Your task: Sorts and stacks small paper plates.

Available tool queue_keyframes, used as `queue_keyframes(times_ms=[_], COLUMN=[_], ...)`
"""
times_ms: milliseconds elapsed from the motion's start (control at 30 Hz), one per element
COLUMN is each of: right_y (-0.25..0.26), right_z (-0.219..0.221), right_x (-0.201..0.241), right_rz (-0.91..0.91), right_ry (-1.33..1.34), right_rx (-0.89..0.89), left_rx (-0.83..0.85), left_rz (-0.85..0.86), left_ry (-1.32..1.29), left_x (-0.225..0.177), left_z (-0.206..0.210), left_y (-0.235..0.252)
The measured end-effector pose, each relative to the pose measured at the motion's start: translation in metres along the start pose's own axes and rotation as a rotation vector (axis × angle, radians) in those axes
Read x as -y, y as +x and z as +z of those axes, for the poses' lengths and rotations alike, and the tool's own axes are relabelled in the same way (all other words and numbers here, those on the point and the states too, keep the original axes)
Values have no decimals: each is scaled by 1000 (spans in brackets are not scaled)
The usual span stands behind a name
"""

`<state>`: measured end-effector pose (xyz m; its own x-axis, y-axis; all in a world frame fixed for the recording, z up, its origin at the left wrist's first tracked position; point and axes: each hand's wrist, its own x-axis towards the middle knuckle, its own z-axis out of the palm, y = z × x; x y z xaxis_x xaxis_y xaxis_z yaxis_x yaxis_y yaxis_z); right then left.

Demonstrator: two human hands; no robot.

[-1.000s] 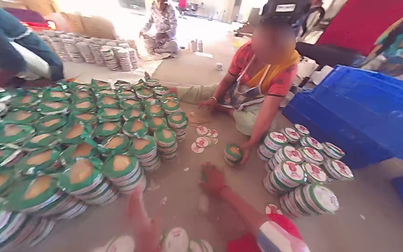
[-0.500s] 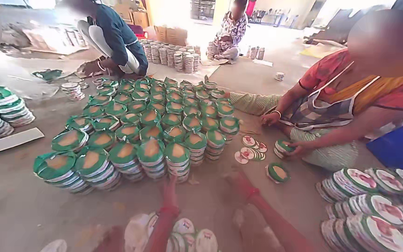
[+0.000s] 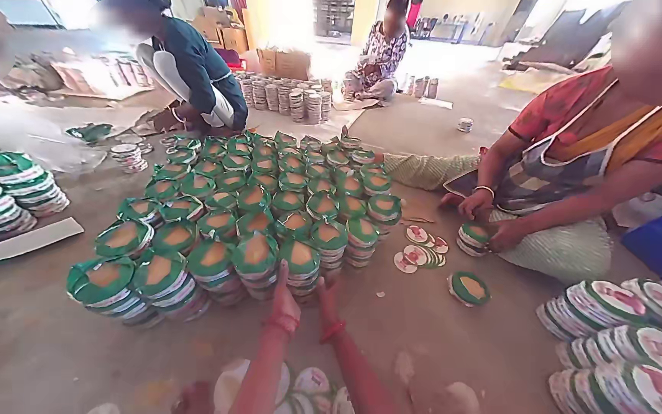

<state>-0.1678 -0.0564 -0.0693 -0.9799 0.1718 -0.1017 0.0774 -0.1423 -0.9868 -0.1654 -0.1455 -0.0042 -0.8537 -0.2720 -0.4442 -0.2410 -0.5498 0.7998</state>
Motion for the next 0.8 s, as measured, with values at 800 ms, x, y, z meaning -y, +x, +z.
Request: queue_keyframes(times_ms=[800], right_y=[-151], right_z=[-204], right_x=[25], right_rz=[208], right_ry=[37], right_rx=[-157], left_rx=[291], left_rz=[-327], left_ry=[304], left_x=[116], left_z=[3], left_y=[-180])
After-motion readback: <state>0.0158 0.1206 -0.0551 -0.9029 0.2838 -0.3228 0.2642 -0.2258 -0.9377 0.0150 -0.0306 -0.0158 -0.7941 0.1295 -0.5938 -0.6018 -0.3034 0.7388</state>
